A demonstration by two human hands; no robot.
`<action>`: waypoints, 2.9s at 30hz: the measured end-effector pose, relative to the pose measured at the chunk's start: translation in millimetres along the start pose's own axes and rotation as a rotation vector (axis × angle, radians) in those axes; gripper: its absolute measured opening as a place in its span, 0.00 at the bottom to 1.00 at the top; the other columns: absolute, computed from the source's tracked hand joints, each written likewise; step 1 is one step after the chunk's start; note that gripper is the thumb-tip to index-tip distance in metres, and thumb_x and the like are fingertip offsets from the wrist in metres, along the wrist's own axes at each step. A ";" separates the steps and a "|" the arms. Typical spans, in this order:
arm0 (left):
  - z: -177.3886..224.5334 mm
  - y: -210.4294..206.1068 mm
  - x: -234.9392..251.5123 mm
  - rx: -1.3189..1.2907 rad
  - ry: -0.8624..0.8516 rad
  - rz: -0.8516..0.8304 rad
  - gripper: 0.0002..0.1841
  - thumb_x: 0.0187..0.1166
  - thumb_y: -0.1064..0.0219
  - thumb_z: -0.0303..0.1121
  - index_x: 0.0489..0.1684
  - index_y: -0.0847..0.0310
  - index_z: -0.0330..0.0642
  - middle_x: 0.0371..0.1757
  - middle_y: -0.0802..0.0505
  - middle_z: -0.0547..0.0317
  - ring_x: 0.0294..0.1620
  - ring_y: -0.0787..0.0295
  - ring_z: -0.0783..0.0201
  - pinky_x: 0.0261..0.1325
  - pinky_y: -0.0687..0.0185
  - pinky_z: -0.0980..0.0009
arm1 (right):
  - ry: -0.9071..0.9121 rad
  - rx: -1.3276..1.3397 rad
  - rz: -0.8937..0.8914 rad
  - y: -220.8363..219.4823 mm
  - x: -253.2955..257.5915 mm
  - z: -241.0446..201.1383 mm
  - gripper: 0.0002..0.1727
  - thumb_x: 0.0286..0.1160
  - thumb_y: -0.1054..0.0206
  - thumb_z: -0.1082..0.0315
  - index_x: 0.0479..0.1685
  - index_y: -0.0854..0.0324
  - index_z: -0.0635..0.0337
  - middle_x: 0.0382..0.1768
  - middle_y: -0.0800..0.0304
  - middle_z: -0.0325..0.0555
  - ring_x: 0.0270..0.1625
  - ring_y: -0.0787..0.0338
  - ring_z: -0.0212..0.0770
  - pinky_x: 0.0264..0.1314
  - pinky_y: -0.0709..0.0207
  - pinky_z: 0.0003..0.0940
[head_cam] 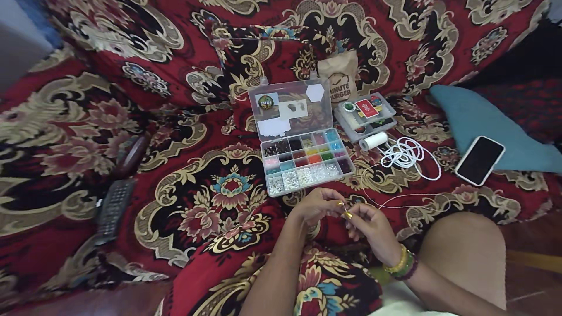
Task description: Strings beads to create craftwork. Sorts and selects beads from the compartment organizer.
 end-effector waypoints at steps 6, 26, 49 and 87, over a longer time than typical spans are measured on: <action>0.3 0.5 0.5 0.015 -0.013 -0.020 0.10 0.75 0.37 0.20 0.33 0.11 0.47 0.32 0.05 0.71 0.32 0.10 0.77 0.41 0.14 0.78 | -0.010 0.009 -0.011 -0.2 0.2 1.8 0.05 0.75 0.36 0.70 0.36 0.15 0.61 0.23 0.11 0.34 0.22 0.13 0.27 0.27 0.15 0.23; 2.8 -1.9 0.3 0.092 -0.071 -0.093 0.07 0.70 0.32 0.21 0.32 0.10 0.46 0.38 0.06 0.71 0.40 0.10 0.76 0.50 0.13 0.75 | -0.026 0.002 -0.020 -1.8 1.0 5.5 0.05 0.77 0.35 0.72 0.37 0.15 0.62 0.24 0.10 0.35 0.23 0.12 0.28 0.29 0.14 0.23; 14.7 1.2 0.4 0.143 -0.194 -0.030 0.06 0.76 0.34 0.24 0.36 0.10 0.41 0.47 0.06 0.67 0.43 0.10 0.74 0.50 0.12 0.73 | -0.103 0.074 -0.046 -3.1 2.1 9.8 0.11 0.83 0.44 0.70 0.50 0.19 0.66 0.34 0.06 0.43 0.31 0.06 0.36 0.35 0.09 0.30; 33.0 36.0 -21.9 0.241 -0.127 0.316 0.04 0.78 0.34 0.24 0.44 0.16 0.38 0.38 0.09 0.65 0.39 0.12 0.72 0.49 0.15 0.72 | -0.004 0.066 0.044 6.0 2.2 -0.3 0.09 0.80 0.39 0.75 0.45 0.13 0.66 0.28 0.07 0.38 0.27 0.09 0.30 0.32 0.12 0.24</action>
Point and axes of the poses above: each hand's wrist, its own x-axis towards the middle knuckle, its own y-axis out of the back of the hand, z = x × y, the point moved 9 cm from there along x, towards the middle knuckle
